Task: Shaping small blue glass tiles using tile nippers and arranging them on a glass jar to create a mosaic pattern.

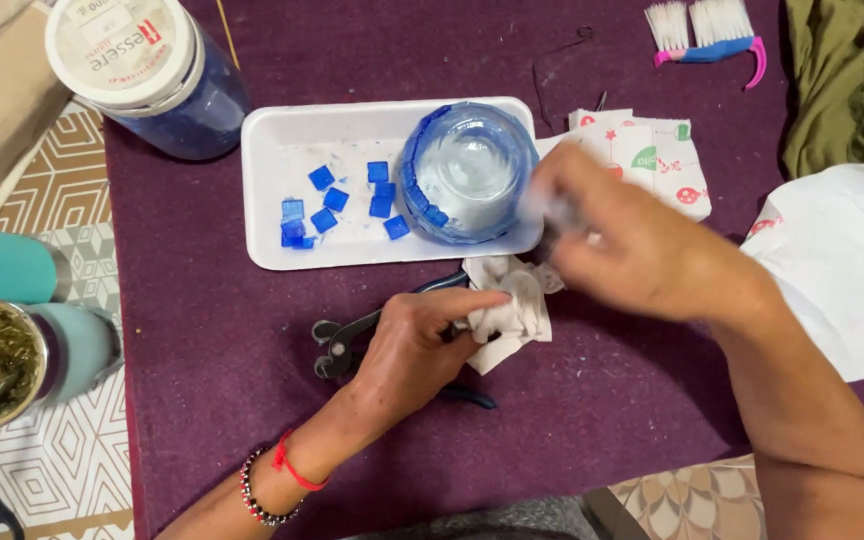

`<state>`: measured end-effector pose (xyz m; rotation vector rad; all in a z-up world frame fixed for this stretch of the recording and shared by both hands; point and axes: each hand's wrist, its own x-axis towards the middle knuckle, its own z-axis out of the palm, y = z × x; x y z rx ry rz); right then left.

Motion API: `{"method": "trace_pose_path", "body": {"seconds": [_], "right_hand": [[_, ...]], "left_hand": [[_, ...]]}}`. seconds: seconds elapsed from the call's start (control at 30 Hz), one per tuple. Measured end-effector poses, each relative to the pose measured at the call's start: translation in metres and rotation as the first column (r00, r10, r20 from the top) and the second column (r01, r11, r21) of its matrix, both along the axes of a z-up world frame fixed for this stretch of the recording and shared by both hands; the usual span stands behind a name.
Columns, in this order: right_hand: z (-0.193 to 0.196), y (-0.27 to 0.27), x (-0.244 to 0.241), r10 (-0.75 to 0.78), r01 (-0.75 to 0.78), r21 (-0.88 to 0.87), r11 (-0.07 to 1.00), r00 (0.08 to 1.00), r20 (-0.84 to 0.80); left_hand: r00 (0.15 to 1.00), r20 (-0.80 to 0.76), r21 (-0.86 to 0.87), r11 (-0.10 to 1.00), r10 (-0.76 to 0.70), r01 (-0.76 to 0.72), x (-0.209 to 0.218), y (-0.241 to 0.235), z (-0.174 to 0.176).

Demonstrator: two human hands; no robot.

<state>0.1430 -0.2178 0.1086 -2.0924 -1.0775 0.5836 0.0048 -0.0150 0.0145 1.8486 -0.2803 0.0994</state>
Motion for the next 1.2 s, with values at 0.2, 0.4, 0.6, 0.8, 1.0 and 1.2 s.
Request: {"method": "trace_pose_path", "body": {"seconds": [0.2, 0.4, 0.6, 0.8, 1.0, 1.2], "right_hand": [[-0.011, -0.009, 0.025, -0.422, 0.416, 0.101, 0.904, 0.906, 0.047], [-0.025, -0.01, 0.044, -0.498, 0.503, 0.021, 0.864, 0.86, -0.108], [-0.05, -0.013, 0.066, -0.557, 0.536, -0.155, 0.83, 0.8, -0.221], [-0.035, -0.007, 0.04, -0.347, 0.488, -0.232, 0.842, 0.818, 0.459], [0.009, 0.007, -0.013, -0.08, 0.101, 0.001, 0.995, 0.788, 0.61], [0.013, 0.022, -0.034, 0.174, -0.2, 0.068, 0.977, 0.944, 0.282]], "left_hand": [[0.998, 0.005, -0.064, 0.996, -0.065, 0.065, 0.002, -0.003, 0.009], [0.997, -0.069, -0.203, 0.979, -0.036, 0.021, 0.001, 0.0, 0.014], [0.921, -0.362, -0.549, 0.832, -0.143, -0.086, 0.001, -0.003, -0.004], [0.922, -0.352, -0.723, 0.672, -0.163, -0.158, 0.003, -0.004, -0.022], [0.951, -0.26, -0.781, 0.616, -0.168, -0.105, 0.006, 0.002, -0.014], [0.945, -0.297, -0.772, 0.617, -0.135, -0.154, 0.008, 0.004, -0.008]]}}
